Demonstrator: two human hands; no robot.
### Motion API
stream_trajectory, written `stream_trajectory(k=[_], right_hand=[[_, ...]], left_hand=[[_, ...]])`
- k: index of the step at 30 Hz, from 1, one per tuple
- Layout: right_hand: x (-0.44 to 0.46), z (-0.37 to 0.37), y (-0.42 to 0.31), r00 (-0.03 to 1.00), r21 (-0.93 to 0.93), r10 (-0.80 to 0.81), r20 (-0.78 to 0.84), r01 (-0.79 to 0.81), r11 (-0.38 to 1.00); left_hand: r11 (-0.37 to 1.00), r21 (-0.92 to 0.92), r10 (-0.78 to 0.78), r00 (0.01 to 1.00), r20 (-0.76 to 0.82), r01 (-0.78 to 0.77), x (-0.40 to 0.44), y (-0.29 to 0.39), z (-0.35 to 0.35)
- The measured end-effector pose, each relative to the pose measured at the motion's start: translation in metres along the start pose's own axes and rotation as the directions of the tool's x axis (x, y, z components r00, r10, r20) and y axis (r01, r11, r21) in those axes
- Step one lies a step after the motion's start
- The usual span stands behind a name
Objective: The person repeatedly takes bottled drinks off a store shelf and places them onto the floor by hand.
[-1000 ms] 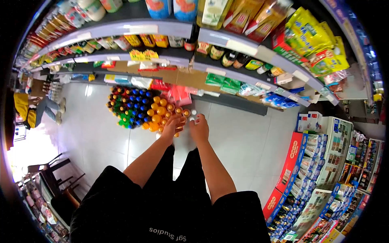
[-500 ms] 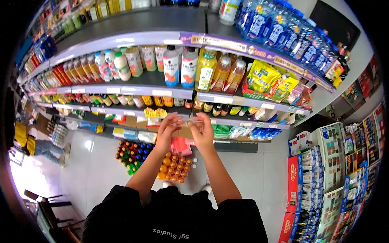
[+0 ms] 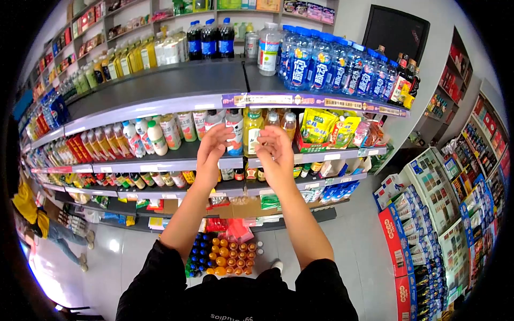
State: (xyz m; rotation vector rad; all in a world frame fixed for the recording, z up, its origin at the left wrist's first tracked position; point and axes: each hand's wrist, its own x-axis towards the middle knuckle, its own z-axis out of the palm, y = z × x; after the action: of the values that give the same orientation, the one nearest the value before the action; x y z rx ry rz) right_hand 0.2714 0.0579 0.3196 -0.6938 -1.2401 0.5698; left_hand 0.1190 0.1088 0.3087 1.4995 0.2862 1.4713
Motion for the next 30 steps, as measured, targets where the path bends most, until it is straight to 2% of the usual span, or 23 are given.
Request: stream_trajectory(k=[1, 2, 4, 6, 8, 10, 12, 14, 16, 18, 19, 20, 22, 24, 26, 27, 28, 30], right_hand=[[0.009, -0.003, -0.008, 1.000, 0.028, 0.018, -0.002, -0.018, 0.999], [0.017, -0.009, -0.010, 1.000, -0.055, -0.015, 0.015, 0.015, 0.998], [0.033, -0.015, -0.016, 1.000, -0.028, 0.003, -0.001, -0.003, 1.000], [0.051, -0.021, -0.016, 0.999, -0.081, -0.039, 0.008, 0.039, 0.996], [0.074, -0.025, -0.017, 0.999, -0.097, -0.042, 0.018, 0.043, 0.994], [0.098, -0.028, -0.017, 0.999, -0.126, -0.049, 0.012, 0.050, 0.991], [0.122, -0.030, -0.013, 0.999, -0.155, -0.053, 0.012, 0.055, 0.986], [0.147, -0.031, -0.006, 0.997, -0.228, -0.078, 0.028, 0.083, 0.970], [0.177, -0.032, 0.012, 0.993, -0.221, -0.110, 0.050, 0.118, 0.968], [0.211, -0.033, 0.029, 0.925, -0.474, -0.351, 0.145, 0.376, 0.796], [0.229, -0.031, 0.029, 0.887, -0.514, -0.421, 0.189, 0.455, 0.727], [0.246, -0.028, 0.029, 0.885, -0.506, -0.424, 0.192, 0.459, 0.730], [0.275, -0.021, 0.024, 0.868, -0.638, -0.457, 0.191, 0.464, 0.614], [0.296, -0.012, 0.017, 0.870, -0.647, -0.453, 0.193, 0.460, 0.608], [0.309, -0.001, 0.011, 0.894, -0.834, -0.399, 0.203, 0.372, 0.409], [0.316, 0.002, 0.009, 0.920, -0.890, -0.314, 0.235, 0.334, 0.312], [0.323, 0.005, 0.009, 0.917, -0.887, -0.317, 0.241, 0.341, 0.313], [0.334, 0.010, 0.011, 0.960, -0.970, -0.168, 0.225, 0.237, 0.053]], left_hand=[[0.999, 0.019, 0.038, 0.999, 0.022, -0.038, 0.009, 0.003, 0.002], [0.996, 0.041, 0.076, 0.996, 0.044, -0.078, 0.017, 0.006, 0.002], [1.000, 0.029, -0.001, 0.999, 0.050, -0.001, 0.031, 0.016, 0.005], [0.996, 0.085, -0.008, 0.998, 0.059, 0.003, 0.045, 0.020, 0.006], [0.983, 0.135, 0.107, 0.987, 0.121, -0.123, 0.067, 0.012, 0.005], [0.986, 0.127, 0.092, 0.990, 0.107, -0.106, 0.087, 0.013, 0.012], [0.975, 0.199, 0.082, 0.991, 0.107, -0.102, 0.107, 0.013, 0.016], [0.962, 0.231, 0.121, 0.987, 0.104, -0.143, 0.130, 0.010, 0.022], [0.967, 0.192, 0.157, 0.986, 0.056, -0.165, 0.157, 0.002, 0.027], [0.973, 0.203, 0.111, 0.994, 0.014, -0.112, 0.186, -0.008, 0.032], [0.981, 0.178, 0.085, 0.996, -0.020, -0.081, 0.201, -0.015, 0.033], [0.987, 0.152, 0.059, 0.997, -0.053, -0.050, 0.216, -0.023, 0.035], [0.988, 0.153, 0.033, 0.994, -0.103, -0.017, 0.248, -0.046, 0.041], [0.994, 0.038, 0.103, 0.992, -0.077, -0.101, 0.275, -0.069, 0.048], [0.991, 0.087, 0.108, 0.988, -0.115, -0.098, 0.294, -0.077, 0.056], [0.977, 0.211, 0.064, 0.993, -0.104, -0.041, 0.300, -0.074, 0.062], [0.944, 0.331, 0.017, 0.995, -0.100, 0.017, 0.306, -0.071, 0.067], [0.936, 0.352, 0.053, 0.989, -0.141, 0.000, 0.332, -0.099, 0.059]])
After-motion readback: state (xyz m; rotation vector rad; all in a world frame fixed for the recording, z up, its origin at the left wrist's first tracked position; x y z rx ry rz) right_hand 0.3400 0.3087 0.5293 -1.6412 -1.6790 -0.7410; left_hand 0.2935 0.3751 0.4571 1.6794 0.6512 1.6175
